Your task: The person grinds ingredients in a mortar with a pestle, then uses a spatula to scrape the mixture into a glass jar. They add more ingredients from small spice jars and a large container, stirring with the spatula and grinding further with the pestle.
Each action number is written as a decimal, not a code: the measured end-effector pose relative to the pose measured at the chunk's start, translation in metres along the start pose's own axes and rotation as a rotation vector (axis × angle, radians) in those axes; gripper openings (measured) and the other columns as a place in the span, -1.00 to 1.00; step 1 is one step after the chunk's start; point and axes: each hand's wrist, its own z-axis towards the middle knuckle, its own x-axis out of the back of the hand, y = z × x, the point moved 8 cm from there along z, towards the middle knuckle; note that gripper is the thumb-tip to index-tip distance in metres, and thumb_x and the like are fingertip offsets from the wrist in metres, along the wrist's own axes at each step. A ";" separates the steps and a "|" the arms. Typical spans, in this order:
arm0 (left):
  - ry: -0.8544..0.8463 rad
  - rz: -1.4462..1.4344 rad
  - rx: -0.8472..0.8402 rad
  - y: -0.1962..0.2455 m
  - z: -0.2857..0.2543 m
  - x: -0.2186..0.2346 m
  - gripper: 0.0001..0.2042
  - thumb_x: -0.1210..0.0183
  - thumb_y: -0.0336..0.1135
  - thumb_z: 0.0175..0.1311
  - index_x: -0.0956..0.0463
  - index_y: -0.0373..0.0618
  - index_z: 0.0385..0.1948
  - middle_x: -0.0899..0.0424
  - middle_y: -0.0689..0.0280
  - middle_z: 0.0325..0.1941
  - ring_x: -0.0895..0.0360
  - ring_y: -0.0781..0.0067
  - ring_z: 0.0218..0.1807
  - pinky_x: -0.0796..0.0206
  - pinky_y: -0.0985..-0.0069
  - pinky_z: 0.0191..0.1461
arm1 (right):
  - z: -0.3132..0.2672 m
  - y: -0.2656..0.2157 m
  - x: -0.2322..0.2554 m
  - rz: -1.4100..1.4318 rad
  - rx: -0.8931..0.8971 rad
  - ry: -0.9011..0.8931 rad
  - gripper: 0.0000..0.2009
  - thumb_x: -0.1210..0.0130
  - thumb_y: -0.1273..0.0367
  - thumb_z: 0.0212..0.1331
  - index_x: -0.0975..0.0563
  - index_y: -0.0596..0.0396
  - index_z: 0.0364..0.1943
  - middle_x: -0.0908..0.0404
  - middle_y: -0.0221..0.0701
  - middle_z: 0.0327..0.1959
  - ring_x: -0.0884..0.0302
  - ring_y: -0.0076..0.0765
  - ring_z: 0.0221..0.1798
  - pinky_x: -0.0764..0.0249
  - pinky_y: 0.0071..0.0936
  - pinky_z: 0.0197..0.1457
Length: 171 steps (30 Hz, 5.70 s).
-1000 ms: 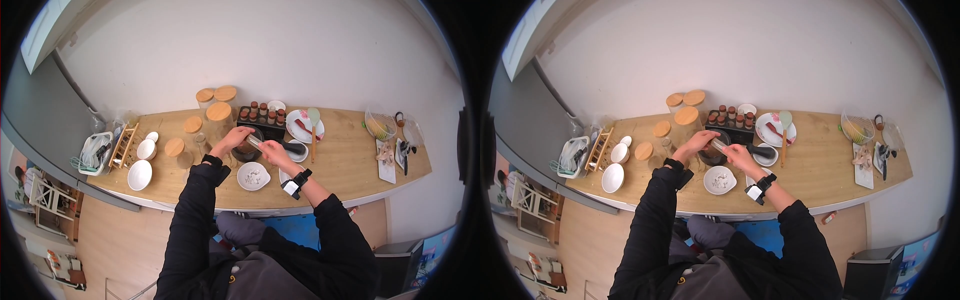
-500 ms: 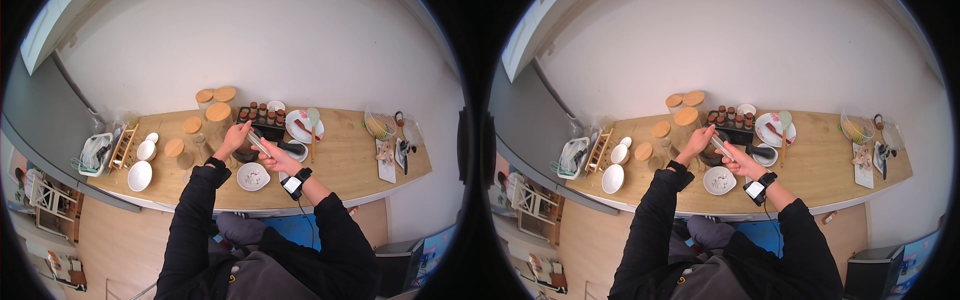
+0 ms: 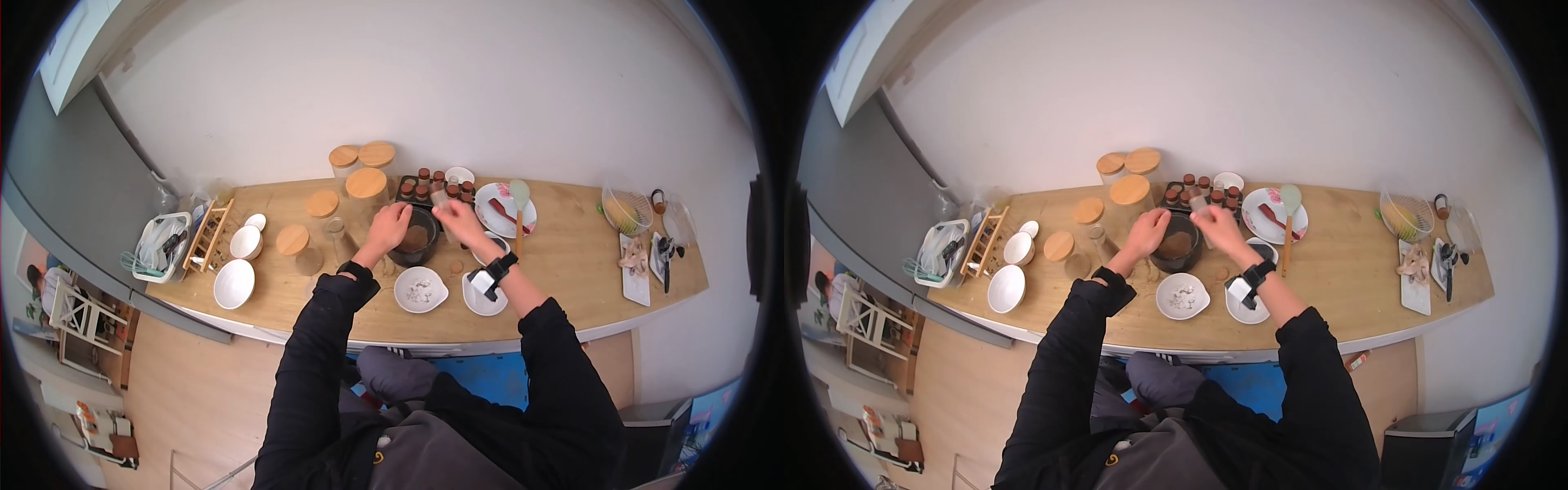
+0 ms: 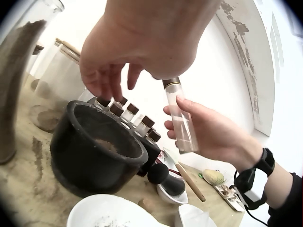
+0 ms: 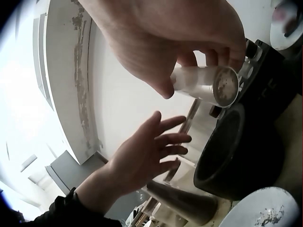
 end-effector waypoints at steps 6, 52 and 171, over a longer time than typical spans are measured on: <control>-0.181 0.225 0.348 -0.052 -0.011 -0.007 -0.50 0.11 0.02 0.31 -0.45 -0.31 -0.03 -0.53 -0.17 -0.04 -0.44 -0.16 0.08 -0.26 0.15 0.16 | 0.050 -0.004 0.038 0.088 0.146 0.291 -0.63 -0.25 0.13 0.02 -0.53 0.16 -0.27 -0.57 -0.34 -0.50 -0.50 -0.37 -0.42 -0.42 -0.40 -0.29; -0.327 0.450 0.369 -0.014 -0.031 -0.021 -0.36 0.19 0.16 0.33 -0.30 -0.30 0.14 -0.09 -0.25 0.35 -0.44 -0.10 0.15 -0.34 0.17 0.14 | 0.071 -0.002 -0.016 -0.968 0.457 0.112 -0.59 -0.25 0.11 -0.03 -0.55 -0.14 -0.06 -0.61 -0.43 -0.26 -0.45 -0.25 -0.04 -0.13 -0.08 0.21; -0.113 -0.082 0.332 0.028 -0.017 -0.008 -0.69 -0.04 -0.09 0.24 -0.50 -0.09 -0.13 -0.64 0.22 -0.24 -0.61 0.22 -0.21 -0.43 0.29 -0.11 | -0.076 -0.035 -0.035 -0.240 0.070 -0.005 -0.64 -0.24 0.11 0.02 -0.52 0.07 -0.25 -0.62 -0.12 -0.38 -0.58 0.08 -0.28 -0.47 -0.19 -0.26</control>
